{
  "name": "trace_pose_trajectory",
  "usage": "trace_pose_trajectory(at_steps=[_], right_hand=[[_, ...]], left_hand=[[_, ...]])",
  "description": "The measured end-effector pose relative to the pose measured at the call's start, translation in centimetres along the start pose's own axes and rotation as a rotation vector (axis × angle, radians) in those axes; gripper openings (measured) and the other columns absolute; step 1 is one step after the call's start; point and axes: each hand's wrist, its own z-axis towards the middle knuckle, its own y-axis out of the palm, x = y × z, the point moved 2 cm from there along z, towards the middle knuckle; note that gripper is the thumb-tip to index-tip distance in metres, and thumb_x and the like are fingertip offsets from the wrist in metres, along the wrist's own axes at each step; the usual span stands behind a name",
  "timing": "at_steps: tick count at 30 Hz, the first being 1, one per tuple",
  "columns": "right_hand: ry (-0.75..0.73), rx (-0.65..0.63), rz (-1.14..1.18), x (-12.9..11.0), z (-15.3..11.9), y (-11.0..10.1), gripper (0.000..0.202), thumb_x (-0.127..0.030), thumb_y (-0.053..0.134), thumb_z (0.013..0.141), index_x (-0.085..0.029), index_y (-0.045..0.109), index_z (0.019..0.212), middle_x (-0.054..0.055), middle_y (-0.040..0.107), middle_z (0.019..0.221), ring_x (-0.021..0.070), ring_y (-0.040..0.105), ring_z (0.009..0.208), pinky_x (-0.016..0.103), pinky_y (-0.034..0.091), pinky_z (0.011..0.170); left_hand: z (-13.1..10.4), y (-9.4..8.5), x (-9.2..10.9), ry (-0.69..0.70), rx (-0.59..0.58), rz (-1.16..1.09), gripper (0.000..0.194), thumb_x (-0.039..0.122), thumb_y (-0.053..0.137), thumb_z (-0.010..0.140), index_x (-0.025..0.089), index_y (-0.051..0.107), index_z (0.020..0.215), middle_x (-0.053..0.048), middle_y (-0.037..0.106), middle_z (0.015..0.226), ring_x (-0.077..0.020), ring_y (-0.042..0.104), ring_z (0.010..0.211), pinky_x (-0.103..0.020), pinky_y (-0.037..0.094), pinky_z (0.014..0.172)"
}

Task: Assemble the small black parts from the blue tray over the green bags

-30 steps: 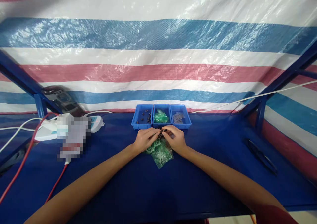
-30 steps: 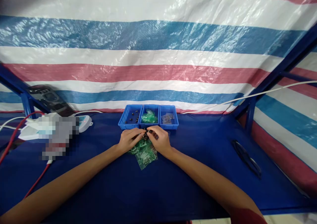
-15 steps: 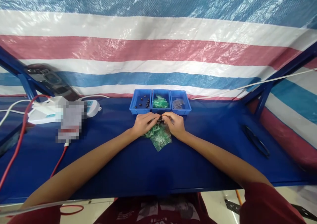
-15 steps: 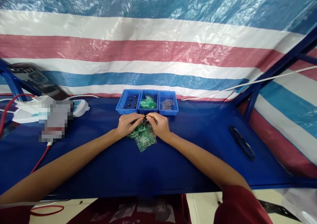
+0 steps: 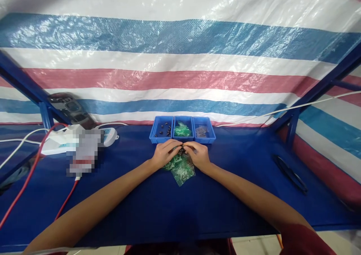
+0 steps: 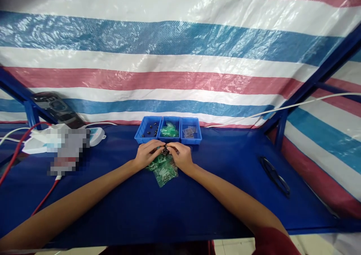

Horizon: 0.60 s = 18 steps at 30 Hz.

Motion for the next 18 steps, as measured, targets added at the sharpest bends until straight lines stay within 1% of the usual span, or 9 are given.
trace_pose_trajectory(at_steps=[3, 5, 10, 18], right_hand=[[0.003, 0.002, -0.014, -0.02, 0.05, -0.05, 0.017, -0.029, 0.053, 0.088, -0.020, 0.067, 0.090, 0.003, 0.069, 0.081, 0.0156, 0.064, 0.066, 0.027, 0.052, 0.066], [-0.002, 0.008, -0.024, -0.11, 0.11, -0.12, 0.016, -0.029, 0.053, 0.088, -0.020, 0.067, 0.089, 0.003, 0.069, 0.081, 0.0159, 0.064, 0.068, 0.027, 0.051, 0.066], [-0.022, 0.005, -0.035, -0.32, 0.18, -0.27, 0.014, -0.027, 0.054, 0.088, -0.019, 0.066, 0.088, 0.003, 0.068, 0.080, 0.0152, 0.063, 0.068, 0.026, 0.050, 0.066], [-0.018, -0.024, -0.010, -0.01, 0.08, 0.01, 0.017, -0.031, 0.053, 0.089, -0.020, 0.065, 0.087, 0.003, 0.067, 0.077, 0.0149, 0.062, 0.065, 0.026, 0.050, 0.065]], left_hand=[[-0.01, 0.08, -0.16, 0.007, -0.007, 0.002, 0.018, 0.021, 0.060, 0.084, 0.016, 0.062, 0.101, -0.007, 0.067, 0.094, -0.0092, 0.062, 0.065, -0.018, 0.048, 0.057], [0.01, 0.16, -0.27, 0.020, -0.015, 0.005, 0.019, 0.023, 0.062, 0.083, 0.016, 0.062, 0.101, -0.007, 0.067, 0.094, -0.0086, 0.061, 0.063, -0.018, 0.048, 0.056], [0.03, 0.27, -0.33, 0.046, -0.006, 0.027, 0.020, 0.022, 0.062, 0.083, 0.017, 0.062, 0.103, -0.006, 0.067, 0.093, -0.0113, 0.064, 0.072, -0.019, 0.050, 0.061], [-0.13, 0.23, -0.33, 0.039, -0.027, 0.025, 0.020, 0.021, 0.059, 0.085, 0.018, 0.061, 0.105, -0.006, 0.067, 0.094, -0.0125, 0.064, 0.077, -0.019, 0.049, 0.060]])
